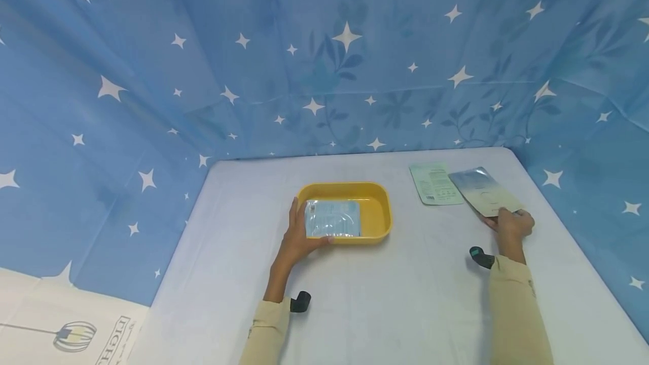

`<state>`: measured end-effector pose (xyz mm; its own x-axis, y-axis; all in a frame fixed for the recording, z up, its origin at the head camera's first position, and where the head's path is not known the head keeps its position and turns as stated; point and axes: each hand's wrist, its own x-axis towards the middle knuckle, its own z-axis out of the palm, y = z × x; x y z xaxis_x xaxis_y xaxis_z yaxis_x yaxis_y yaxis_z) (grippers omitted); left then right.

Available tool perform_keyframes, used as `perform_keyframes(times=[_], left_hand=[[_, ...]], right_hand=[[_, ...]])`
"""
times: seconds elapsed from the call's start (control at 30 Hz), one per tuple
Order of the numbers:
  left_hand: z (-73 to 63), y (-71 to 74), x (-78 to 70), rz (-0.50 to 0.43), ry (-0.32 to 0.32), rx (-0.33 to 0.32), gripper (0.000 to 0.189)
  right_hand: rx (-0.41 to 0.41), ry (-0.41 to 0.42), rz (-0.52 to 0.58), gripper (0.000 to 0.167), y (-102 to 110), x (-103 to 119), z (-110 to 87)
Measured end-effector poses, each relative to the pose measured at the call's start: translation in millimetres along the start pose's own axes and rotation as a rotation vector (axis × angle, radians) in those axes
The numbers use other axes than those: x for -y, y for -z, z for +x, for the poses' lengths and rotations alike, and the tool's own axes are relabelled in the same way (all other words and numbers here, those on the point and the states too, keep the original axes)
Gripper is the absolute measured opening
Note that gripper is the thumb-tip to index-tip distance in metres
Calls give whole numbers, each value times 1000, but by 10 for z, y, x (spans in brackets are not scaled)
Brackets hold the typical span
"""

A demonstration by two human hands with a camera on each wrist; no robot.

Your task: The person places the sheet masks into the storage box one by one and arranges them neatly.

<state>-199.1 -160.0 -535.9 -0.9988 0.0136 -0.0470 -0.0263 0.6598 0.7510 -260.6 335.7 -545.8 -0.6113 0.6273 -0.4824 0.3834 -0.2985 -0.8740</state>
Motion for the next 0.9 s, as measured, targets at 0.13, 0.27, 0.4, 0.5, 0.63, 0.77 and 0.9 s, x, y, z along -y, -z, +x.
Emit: perform_keyframes(times=[0.13, 0.27, 0.4, 0.5, 0.63, 0.77, 0.9], left_hand=[[0, 7, -14, -4, -9, -5, 124], [0, 12, -26, -7, -15, -3, 124], [-6, 12, -28, -2, -7, -2, 124], [-7, 3, -25, 0, -4, -1, 124], [-9, -7, -22, 1, 1, 3, 123], [-19, 0, -34, 0, 0, 0, 123], [-22, 17, -48, -10, -1, 0, 124]], right_hand=[[117, -82, 159, 65, 79, 18, -4], [183, -97, 251, 63, 117, 21, -12], [225, -94, 332, 58, 136, 16, -11], [246, -88, 393, 46, 160, 10, -4], [293, -82, 460, 36, 191, -3, -12], [357, -75, 511, 35, 198, -22, -54], [427, -32, 542, 34, 153, -40, -117]])
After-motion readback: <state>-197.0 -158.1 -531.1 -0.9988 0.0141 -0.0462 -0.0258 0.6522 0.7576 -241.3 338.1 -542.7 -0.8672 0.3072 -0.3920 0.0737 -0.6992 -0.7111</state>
